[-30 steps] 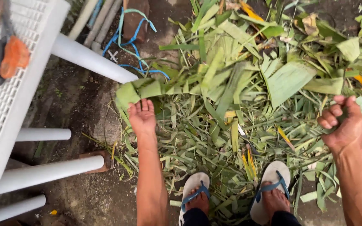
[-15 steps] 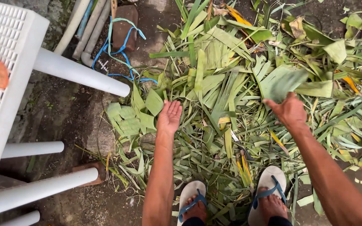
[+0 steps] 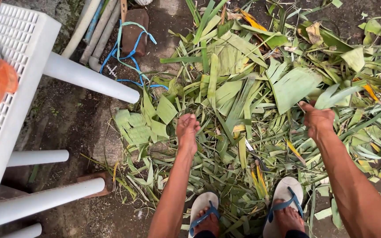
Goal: Organizing banana leaf strips by picking them from a pile and aligning them into a neat bunch in the hand.
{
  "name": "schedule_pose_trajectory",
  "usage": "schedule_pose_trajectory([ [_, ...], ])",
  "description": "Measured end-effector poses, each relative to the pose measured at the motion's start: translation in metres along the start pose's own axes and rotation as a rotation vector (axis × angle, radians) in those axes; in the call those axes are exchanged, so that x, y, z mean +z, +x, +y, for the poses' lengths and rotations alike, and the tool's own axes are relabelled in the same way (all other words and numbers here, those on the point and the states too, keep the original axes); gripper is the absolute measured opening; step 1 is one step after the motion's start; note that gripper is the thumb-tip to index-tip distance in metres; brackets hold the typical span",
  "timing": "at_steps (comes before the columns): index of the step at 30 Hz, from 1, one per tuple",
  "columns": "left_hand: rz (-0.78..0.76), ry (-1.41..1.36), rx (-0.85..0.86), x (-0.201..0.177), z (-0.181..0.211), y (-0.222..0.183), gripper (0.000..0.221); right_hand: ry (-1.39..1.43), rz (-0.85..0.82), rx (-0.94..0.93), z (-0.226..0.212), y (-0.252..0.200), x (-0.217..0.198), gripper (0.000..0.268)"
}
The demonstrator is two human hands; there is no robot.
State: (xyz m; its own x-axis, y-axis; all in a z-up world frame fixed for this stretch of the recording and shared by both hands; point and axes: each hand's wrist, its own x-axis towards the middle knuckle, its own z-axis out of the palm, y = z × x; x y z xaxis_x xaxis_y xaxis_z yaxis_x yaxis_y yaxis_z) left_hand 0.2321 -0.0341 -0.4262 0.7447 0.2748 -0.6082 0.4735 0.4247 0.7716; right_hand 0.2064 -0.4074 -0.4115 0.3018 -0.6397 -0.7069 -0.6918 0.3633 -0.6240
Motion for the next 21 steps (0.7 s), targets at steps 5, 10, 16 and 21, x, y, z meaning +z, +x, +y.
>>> schedule_pose_trajectory([
  [5, -0.259, 0.060, -0.068, 0.025, -0.003, -0.031, 0.020, -0.107, -0.088, -0.051, 0.012, 0.021, 0.010, 0.032],
  [10, -0.419, 0.180, -0.127, 0.031, -0.016, -0.044, 0.016, -0.008, -0.146, -0.065, 0.018, 0.034, 0.021, 0.021],
  [16, -0.523, 0.194, -0.203, 0.032, -0.019, -0.055, 0.018, 0.291, -0.214, 0.019, -0.010, -0.005, 0.012, 0.015],
  [21, -0.998, 0.008, -0.481, 0.062, 0.014, -0.089, 0.115, 0.290, -0.916, -0.070, -0.027, -0.088, 0.002, 0.013],
])
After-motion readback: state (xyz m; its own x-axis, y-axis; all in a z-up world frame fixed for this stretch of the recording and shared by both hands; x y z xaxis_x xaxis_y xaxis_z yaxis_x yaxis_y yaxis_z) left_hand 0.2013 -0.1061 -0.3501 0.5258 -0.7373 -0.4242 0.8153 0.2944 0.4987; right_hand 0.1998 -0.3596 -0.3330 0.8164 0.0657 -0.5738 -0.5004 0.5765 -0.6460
